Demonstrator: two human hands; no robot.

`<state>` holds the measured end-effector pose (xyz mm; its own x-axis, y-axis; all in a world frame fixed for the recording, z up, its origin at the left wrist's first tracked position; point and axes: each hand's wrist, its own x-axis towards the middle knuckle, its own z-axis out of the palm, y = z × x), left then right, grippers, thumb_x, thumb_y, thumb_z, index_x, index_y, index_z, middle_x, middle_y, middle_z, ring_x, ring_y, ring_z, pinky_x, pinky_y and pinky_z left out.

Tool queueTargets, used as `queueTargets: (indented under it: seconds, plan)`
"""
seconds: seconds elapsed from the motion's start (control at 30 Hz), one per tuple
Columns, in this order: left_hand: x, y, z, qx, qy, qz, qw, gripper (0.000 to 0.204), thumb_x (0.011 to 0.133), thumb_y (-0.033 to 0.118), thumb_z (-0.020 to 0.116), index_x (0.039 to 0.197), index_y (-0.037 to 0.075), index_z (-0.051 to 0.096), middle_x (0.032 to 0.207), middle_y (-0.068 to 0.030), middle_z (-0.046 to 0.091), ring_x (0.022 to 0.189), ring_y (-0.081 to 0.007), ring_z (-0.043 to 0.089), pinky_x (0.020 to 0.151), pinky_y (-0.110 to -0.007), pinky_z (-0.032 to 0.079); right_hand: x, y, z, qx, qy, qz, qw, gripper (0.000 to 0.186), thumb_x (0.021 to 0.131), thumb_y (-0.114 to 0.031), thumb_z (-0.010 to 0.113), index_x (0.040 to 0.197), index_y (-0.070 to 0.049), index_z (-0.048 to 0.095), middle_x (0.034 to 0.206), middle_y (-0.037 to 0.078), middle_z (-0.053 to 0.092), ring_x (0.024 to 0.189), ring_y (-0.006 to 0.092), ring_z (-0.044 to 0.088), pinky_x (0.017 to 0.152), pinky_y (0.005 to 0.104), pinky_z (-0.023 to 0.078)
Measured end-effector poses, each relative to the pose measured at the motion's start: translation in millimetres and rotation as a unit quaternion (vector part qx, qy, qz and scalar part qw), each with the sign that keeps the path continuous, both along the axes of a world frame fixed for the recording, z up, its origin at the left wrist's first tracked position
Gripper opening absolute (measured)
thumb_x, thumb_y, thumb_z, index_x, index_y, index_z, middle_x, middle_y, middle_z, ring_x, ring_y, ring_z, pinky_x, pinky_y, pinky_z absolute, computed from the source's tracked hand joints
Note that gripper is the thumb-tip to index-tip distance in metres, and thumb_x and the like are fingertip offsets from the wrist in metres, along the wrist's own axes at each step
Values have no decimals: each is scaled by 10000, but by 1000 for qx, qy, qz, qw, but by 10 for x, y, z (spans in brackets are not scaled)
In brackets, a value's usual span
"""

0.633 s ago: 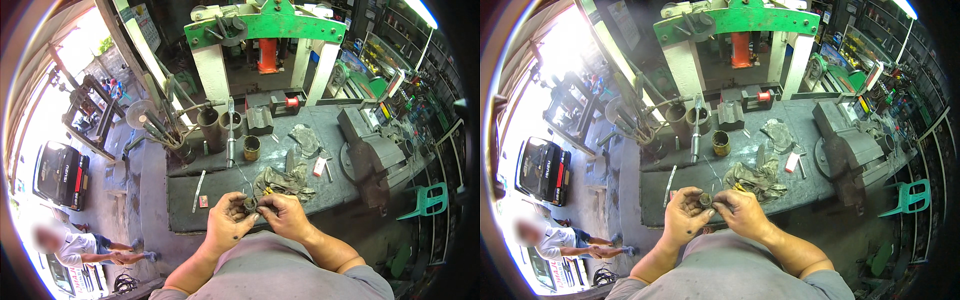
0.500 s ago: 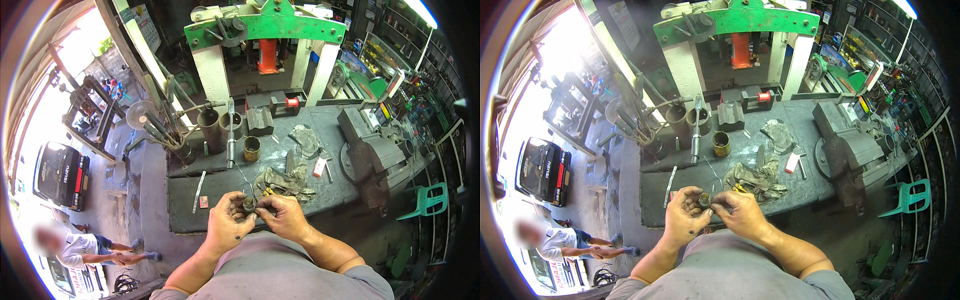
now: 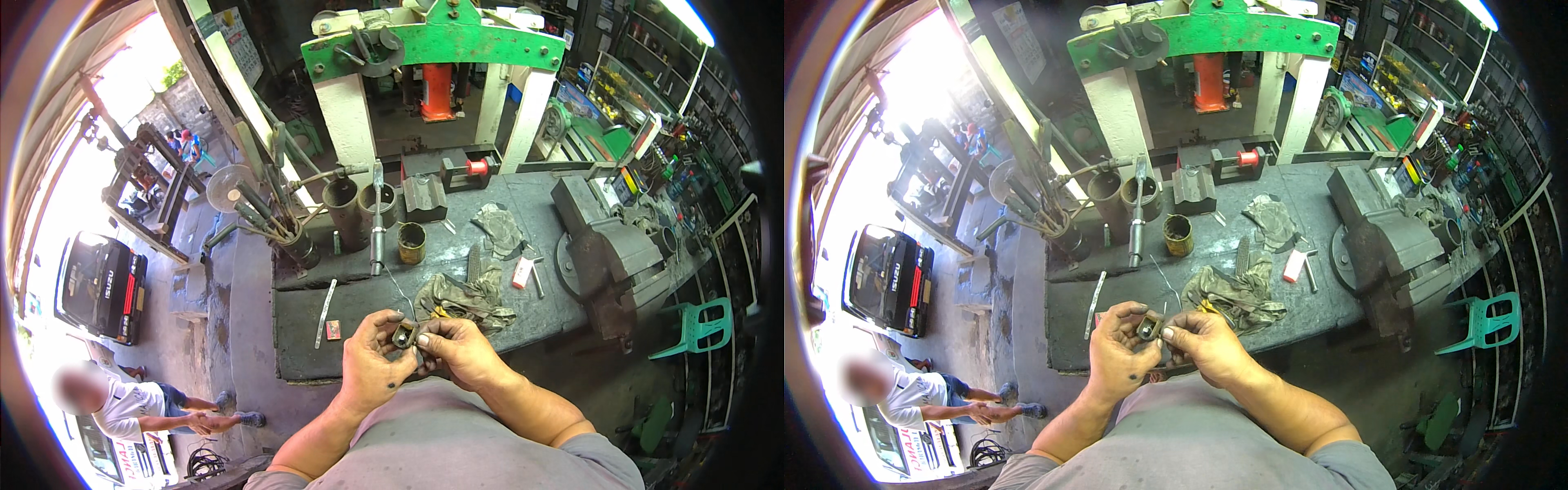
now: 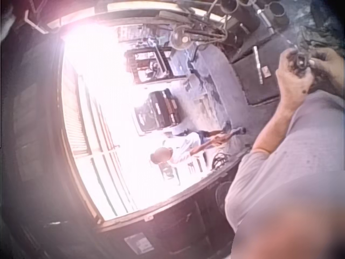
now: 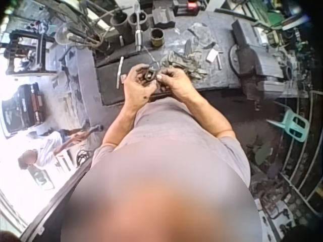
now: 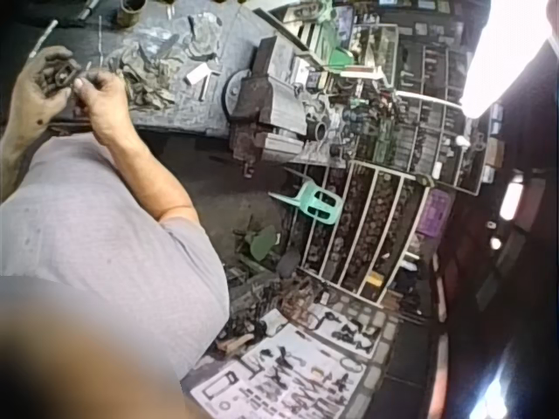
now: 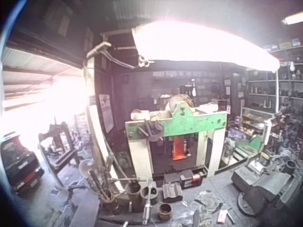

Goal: The person manipulates a small mechanical component on a workbench, using pliers and a torch to heat and adjust it. They repeatedly inspect the part, reposition it, and apply heat while another person stands nearby.

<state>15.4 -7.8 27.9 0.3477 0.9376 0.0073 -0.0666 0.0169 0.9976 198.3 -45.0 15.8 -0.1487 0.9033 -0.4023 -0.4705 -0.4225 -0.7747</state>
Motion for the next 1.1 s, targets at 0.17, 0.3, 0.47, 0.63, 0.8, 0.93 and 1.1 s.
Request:
queueTargets:
  seconds: [0.17,0.3,0.47,0.63,0.8,0.93,1.1]
  plan:
    - [-17,-11,-55,22,17,-2,1000,501,875,-136,718,1335,-26,552,1204,-139,714,1076,-163,714,935,-312,609,23,-39,12,-44,134,18,990,208,1073,-173,691,1149,17,651,945,54,701,734,132,672,745,391,678]
    - [-24,-32,-78,39,29,-2,999,498,875,-129,721,1335,-34,553,1203,-145,717,1068,-162,717,929,-313,611,-4,-27,33,-69,177,12,982,196,1069,-173,695,1141,0,640,974,65,703,727,138,675,762,424,695]
    - [-16,-27,-81,33,7,4,999,531,868,-122,727,1356,-39,532,1198,-157,719,1055,-169,724,935,-317,612,-71,-93,67,-2,110,-29,994,182,1061,-130,698,1163,16,662,977,74,697,796,140,703,746,400,687]
    - [23,-37,-42,12,-49,39,998,550,863,-72,776,1366,-62,553,1162,-141,764,1039,-152,740,917,-313,635,-175,-152,64,140,-197,-65,968,196,1057,-96,700,1133,78,745,990,67,715,814,119,679,719,291,602]
    - [46,-31,8,95,66,43,992,561,865,-69,780,1378,-69,554,1162,-163,781,1015,-153,753,897,-307,639,-101,-119,-42,95,-140,-54,984,161,1039,-77,698,1113,54,755,872,43,694,740,103,652,655,285,552]
    - [-14,44,11,61,126,-23,990,544,888,-44,803,1383,-63,578,1158,-175,783,1006,-151,761,879,-293,632,-14,-49,-199,-6,-47,-28,998,195,1050,-130,685,1133,39,734,789,23,656,642,94,590,595,273,500]
    - [-86,113,-75,-24,139,-65,988,584,909,17,848,1417,-60,571,1158,-170,778,1006,-164,763,861,-300,625,15,-62,-297,-34,42,-4,999,124,1070,-147,649,1085,-27,678,798,4,614,674,102,546,629,311,483]
